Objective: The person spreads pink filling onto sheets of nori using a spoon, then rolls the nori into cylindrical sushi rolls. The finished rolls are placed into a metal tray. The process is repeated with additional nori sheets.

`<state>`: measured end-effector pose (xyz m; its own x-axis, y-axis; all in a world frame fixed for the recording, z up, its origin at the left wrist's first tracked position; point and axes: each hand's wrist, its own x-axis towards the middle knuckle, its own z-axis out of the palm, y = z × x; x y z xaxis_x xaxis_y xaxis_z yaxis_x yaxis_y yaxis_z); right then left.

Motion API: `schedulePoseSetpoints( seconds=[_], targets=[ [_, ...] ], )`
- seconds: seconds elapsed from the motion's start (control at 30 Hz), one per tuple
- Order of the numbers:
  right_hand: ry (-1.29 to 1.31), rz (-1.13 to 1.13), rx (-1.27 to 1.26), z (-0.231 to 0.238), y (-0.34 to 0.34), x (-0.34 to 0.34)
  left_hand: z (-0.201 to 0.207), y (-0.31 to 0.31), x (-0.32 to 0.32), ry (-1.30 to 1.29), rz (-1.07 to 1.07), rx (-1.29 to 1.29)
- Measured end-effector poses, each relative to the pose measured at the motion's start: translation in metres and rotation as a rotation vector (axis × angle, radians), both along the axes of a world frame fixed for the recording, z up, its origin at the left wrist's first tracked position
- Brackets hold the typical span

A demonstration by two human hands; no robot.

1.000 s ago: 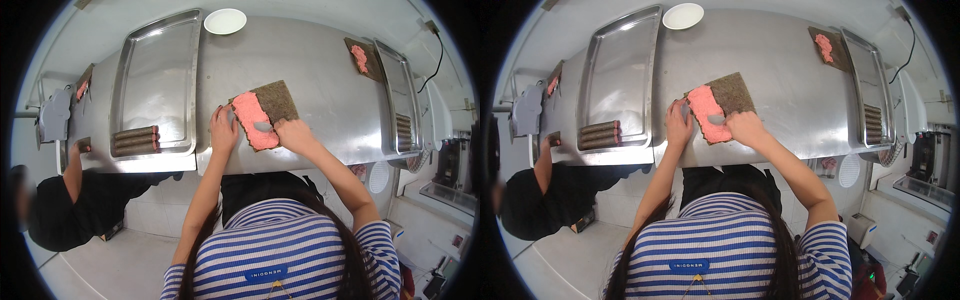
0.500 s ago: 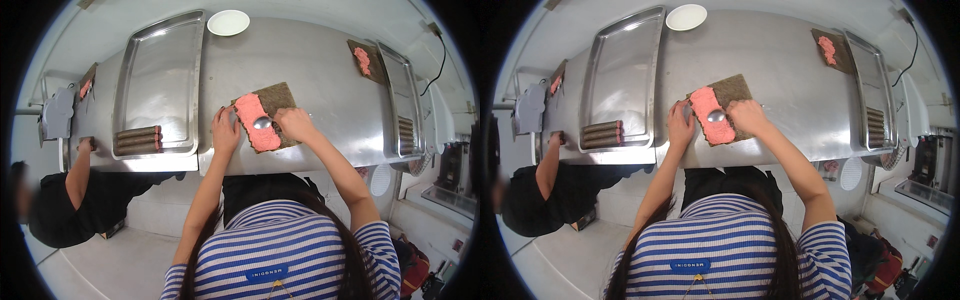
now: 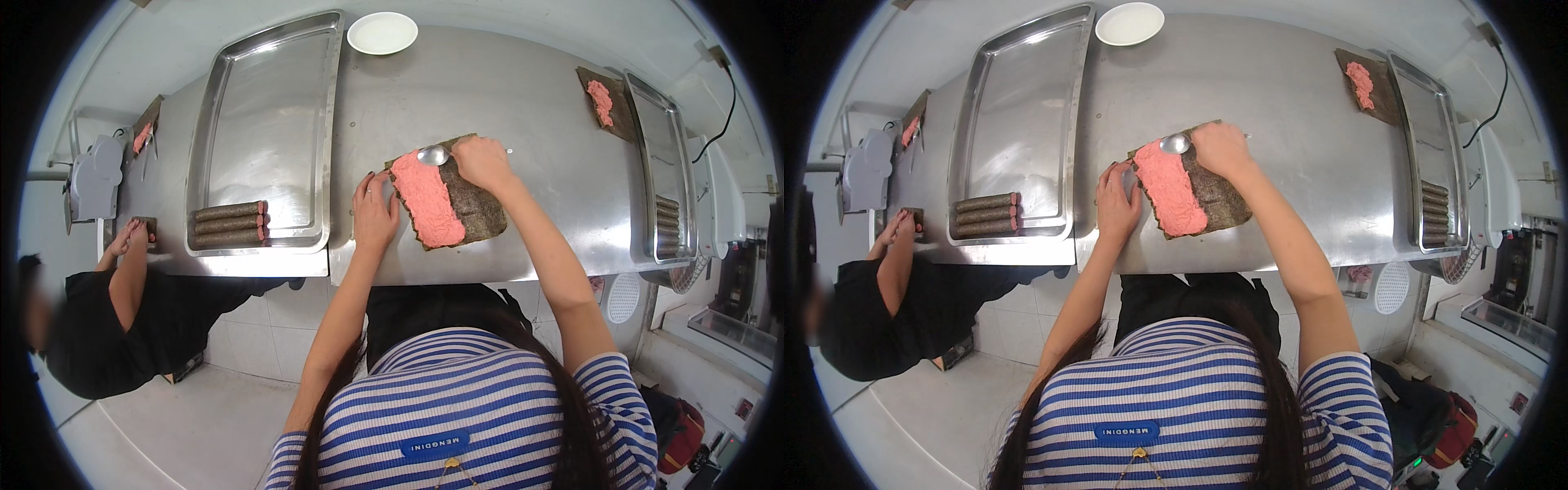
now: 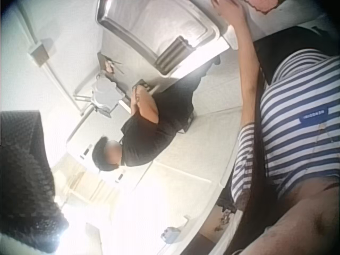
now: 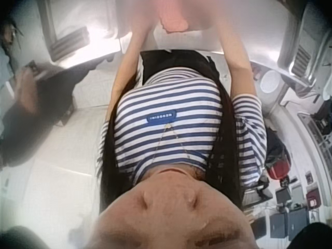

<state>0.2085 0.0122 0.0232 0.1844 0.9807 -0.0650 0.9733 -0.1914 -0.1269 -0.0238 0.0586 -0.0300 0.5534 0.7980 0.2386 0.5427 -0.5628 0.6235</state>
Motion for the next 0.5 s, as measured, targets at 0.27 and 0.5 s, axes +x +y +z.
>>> schedulePoseSetpoints(
  seconds=[0.27,0.5],
  targets=[
    [0.174,-0.132,-0.118,0.041,0.013,0.014,-0.001,0.001,-0.002,0.008,-0.005,0.039],
    [0.165,0.000,-0.160,0.019,0.033,0.008,0.003,0.001,0.001,-0.012,-0.014,0.024]
  ],
)
